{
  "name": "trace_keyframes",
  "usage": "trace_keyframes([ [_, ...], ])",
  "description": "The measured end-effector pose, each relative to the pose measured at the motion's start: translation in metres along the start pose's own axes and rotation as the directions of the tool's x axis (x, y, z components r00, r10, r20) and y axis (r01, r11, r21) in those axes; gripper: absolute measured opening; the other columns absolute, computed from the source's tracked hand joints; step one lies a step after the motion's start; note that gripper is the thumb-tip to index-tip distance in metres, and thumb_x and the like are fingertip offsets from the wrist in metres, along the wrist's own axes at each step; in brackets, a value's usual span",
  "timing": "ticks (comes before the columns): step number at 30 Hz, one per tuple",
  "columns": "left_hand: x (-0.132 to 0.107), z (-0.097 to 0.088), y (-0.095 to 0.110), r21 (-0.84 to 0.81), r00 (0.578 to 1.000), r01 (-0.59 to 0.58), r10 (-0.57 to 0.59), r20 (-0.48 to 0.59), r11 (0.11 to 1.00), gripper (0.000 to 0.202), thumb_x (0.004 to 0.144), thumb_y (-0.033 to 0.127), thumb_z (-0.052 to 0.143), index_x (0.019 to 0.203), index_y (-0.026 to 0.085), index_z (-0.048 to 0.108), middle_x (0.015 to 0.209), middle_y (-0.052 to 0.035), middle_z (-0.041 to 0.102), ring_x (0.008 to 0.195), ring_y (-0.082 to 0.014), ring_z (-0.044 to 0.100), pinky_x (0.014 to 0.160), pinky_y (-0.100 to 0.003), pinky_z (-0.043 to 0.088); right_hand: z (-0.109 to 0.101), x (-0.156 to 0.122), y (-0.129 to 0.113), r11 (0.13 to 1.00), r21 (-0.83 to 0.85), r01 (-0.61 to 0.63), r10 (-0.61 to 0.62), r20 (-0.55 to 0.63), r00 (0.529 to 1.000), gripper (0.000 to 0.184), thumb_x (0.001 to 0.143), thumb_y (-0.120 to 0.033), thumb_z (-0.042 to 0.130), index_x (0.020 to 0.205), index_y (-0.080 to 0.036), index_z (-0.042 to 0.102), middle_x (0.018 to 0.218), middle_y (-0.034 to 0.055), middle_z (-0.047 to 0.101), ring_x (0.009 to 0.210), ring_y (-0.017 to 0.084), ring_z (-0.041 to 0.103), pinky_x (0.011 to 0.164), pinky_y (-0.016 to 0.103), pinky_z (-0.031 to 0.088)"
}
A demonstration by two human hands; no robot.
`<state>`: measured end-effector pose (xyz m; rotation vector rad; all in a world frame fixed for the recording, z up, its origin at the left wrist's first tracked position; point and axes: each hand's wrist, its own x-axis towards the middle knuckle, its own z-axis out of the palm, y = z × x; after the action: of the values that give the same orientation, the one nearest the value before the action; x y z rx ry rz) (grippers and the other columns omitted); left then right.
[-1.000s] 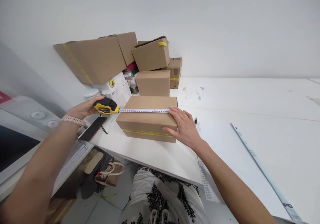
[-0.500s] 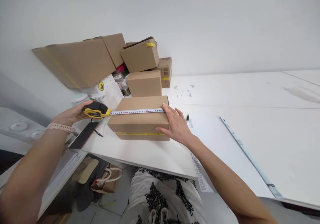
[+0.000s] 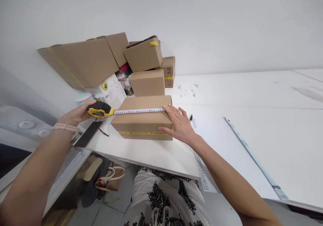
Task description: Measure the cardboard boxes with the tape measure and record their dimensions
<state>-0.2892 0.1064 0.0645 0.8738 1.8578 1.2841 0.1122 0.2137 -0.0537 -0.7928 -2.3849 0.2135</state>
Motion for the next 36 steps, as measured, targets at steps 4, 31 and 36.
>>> trace_keyframes([
  [4,-0.019,-0.001,0.004,-0.062,1.0,-0.012,0.013,0.016,0.998,0.026,0.073,0.045,0.079,0.079,0.021,0.071,0.073,0.0018,0.075,0.067,-0.0191,0.067,0.06,-0.03,0.061,-0.008,-0.001,0.002,0.995,0.092,-0.023,0.02,0.036,0.999,0.07,0.095,-0.067,0.045,0.156,-0.033,0.035,0.16,0.009,0.043,0.15,0.033,0.035,0.121,0.061,0.028],
  [31,-0.224,0.211,-0.034,-0.448,0.758,0.3,0.074,0.648,0.842,0.081,0.074,0.06,0.079,0.133,0.019,0.042,0.095,-0.0056,0.054,0.074,-0.0174,0.059,0.06,-0.032,0.058,0.025,0.122,0.054,0.472,0.777,-0.416,0.551,0.108,0.827,0.027,0.082,-0.017,0.059,0.102,-0.016,0.077,0.093,0.0057,0.078,0.081,0.017,0.069,0.084,0.035,0.057],
  [36,-0.229,0.204,-0.037,-0.442,0.754,0.316,0.061,0.654,0.839,0.075,0.076,0.062,0.075,0.131,0.019,0.045,0.09,-0.0043,0.053,0.074,-0.0191,0.059,0.061,-0.034,0.057,0.028,0.12,0.054,0.49,0.768,-0.412,0.545,0.099,0.832,0.021,0.081,-0.027,0.063,0.093,-0.016,0.078,0.078,0.0018,0.074,0.066,0.014,0.061,0.067,0.028,0.051],
])
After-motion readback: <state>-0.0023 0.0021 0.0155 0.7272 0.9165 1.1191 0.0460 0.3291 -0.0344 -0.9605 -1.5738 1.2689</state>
